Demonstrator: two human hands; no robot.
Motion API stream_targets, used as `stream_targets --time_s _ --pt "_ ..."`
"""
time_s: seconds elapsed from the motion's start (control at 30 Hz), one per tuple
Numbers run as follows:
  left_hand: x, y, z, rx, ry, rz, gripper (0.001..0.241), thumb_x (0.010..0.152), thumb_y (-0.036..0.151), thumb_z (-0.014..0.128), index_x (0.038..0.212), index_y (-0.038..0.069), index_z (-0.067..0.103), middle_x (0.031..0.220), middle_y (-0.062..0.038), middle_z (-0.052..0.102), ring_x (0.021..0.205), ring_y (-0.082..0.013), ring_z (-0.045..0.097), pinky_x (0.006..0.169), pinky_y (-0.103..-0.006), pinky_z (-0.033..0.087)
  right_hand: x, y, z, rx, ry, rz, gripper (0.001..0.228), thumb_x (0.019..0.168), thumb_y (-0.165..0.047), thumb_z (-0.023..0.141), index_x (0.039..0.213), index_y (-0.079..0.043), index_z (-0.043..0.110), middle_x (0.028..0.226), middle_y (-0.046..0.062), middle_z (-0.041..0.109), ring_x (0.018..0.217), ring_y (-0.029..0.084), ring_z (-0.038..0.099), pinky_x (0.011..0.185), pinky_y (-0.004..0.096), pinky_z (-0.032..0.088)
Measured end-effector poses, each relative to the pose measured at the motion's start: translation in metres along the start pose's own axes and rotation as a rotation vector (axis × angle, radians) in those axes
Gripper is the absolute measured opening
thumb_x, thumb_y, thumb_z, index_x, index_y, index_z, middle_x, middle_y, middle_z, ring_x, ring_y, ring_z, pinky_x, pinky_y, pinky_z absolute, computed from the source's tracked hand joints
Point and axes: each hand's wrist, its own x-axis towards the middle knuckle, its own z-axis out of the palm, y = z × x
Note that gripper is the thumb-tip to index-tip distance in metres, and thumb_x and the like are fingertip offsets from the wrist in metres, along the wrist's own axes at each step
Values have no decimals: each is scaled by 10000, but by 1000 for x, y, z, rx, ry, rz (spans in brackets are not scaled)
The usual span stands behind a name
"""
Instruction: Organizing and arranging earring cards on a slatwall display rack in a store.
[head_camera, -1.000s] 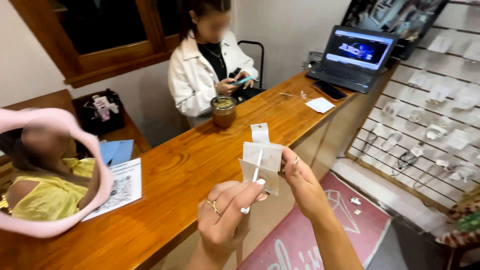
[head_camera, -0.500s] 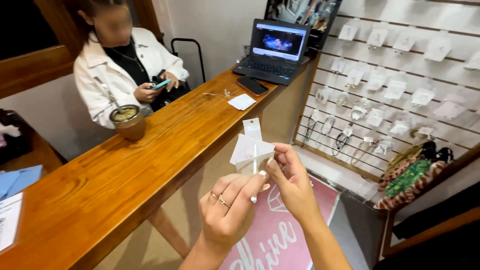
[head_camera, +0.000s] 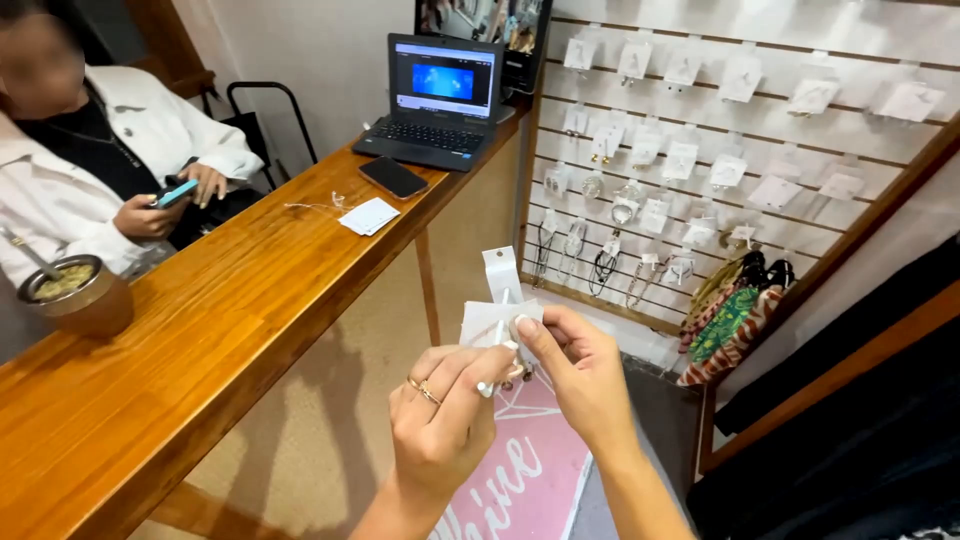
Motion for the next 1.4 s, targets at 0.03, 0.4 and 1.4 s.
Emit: stream_targets --time_s 0.03,0.4,1.4 --pt "2 -2 7 -10 -2 3 231 1003 -44 493 979 60 698 853 -10 678 716 -197 645 641 -288 539 4 2 -4 -2 11 0 235 973 -255 663 975 -41 760 728 12 688 638 92 602 605 240 495" --pt "2 -44 114 -247 -25 -53 300 929 -169 482 1008 26 697 889 -62 702 729 -243 660 676 -324 560 64 37 -53 -28 185 23 249 939 -206 696 1039 3 789 821 54 771 734 97 667 683 256 588" --pt "-4 -165 452 -979 -159 154 62 980 48 727 1023 4 714 898 -69 700 758 -215 644 668 -297 610 292 184 -275 -22 376 30 740 933 -485 494 1438 55 519 1391 245 673 1245 332 687 1020 461 579"
